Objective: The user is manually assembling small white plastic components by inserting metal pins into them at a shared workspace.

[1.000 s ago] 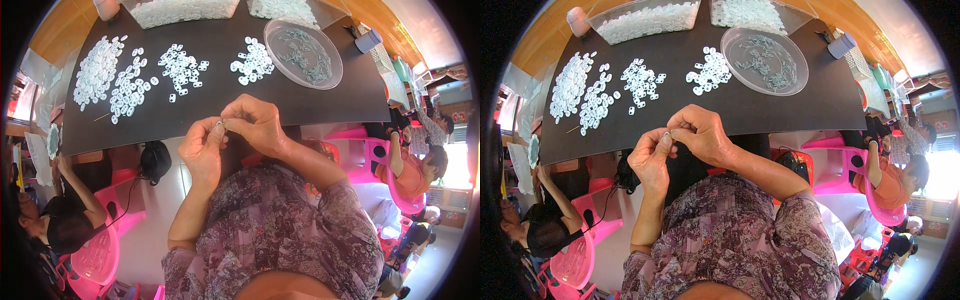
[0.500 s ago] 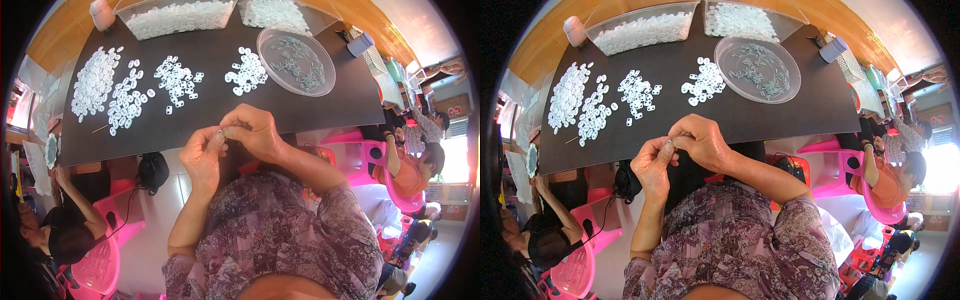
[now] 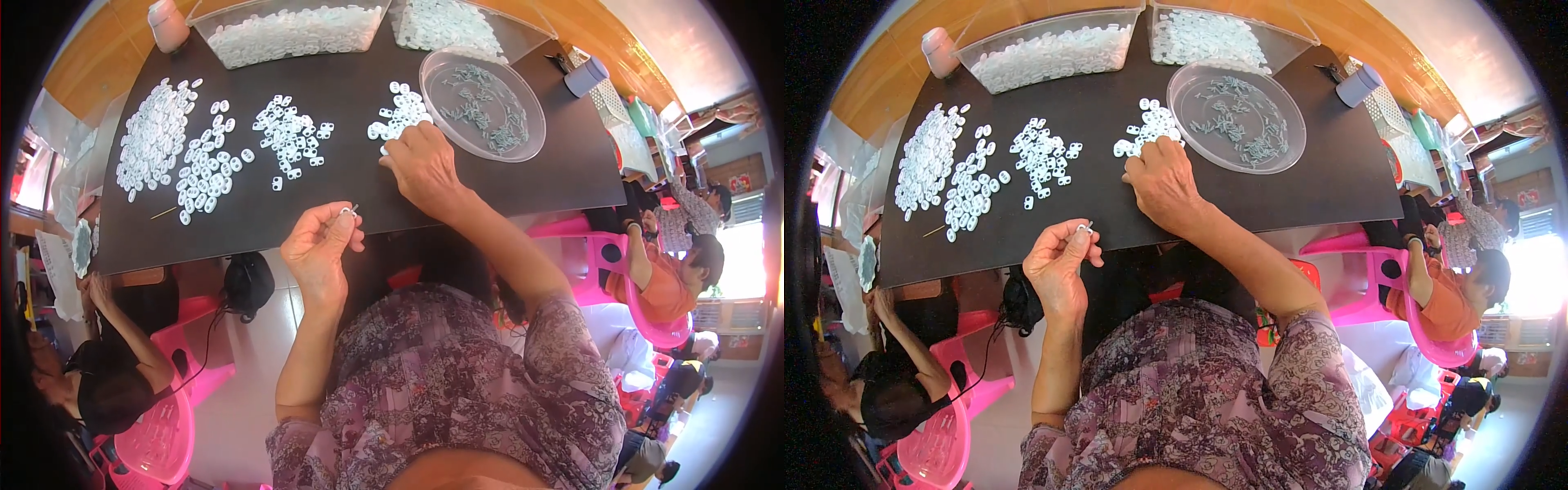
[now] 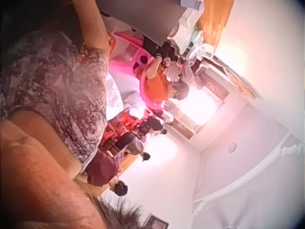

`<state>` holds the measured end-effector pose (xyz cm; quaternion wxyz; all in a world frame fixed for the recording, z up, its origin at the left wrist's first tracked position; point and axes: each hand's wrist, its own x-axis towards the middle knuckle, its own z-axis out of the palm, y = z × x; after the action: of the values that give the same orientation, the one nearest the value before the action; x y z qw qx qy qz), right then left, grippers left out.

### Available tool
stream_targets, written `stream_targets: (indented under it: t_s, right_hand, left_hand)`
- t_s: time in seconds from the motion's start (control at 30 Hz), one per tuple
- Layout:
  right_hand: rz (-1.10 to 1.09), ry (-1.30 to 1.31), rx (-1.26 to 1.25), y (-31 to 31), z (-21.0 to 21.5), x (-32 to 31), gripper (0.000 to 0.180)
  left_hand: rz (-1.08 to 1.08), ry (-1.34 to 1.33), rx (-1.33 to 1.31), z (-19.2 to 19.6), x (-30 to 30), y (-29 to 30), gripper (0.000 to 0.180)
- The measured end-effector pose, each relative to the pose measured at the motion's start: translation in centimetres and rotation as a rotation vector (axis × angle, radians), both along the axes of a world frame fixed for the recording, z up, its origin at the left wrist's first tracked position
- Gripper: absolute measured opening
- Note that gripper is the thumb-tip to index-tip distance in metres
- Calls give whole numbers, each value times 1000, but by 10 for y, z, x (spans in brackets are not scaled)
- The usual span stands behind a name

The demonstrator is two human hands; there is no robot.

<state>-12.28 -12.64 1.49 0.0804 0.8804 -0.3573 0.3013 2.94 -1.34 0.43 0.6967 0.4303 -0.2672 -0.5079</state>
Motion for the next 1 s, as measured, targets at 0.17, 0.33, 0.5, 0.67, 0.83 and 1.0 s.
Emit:
stream_targets:
  t_s: [0.17, 0.33, 0.5, 0.67, 0.83, 1.0]
  right_hand:
    - [44, 136, -149, -5, -2, 0, 12]
    - [54, -66, -71, -2, 1, -4, 8]
    - [72, -206, 70, 1, 5, -4, 11]
    - [46, -413, 498, 15, 13, 3, 12]
    - [85, -517, 928, 35, 33, 10, 15]
    - [224, -532, 978, 39, 26, 13, 17]
  left_hand:
    - [-8, -2, 2, -1, 2, 0, 12]
    - [-10, 9, 14, 0, 2, 0, 12]
    - [-16, 10, 21, 1, 3, 0, 12]
    - [-9, 24, 9, 3, 4, -2, 11]
    - [35, 2, 3, 10, 5, -5, 10]
    - [16, 0, -12, 8, 2, -7, 8]
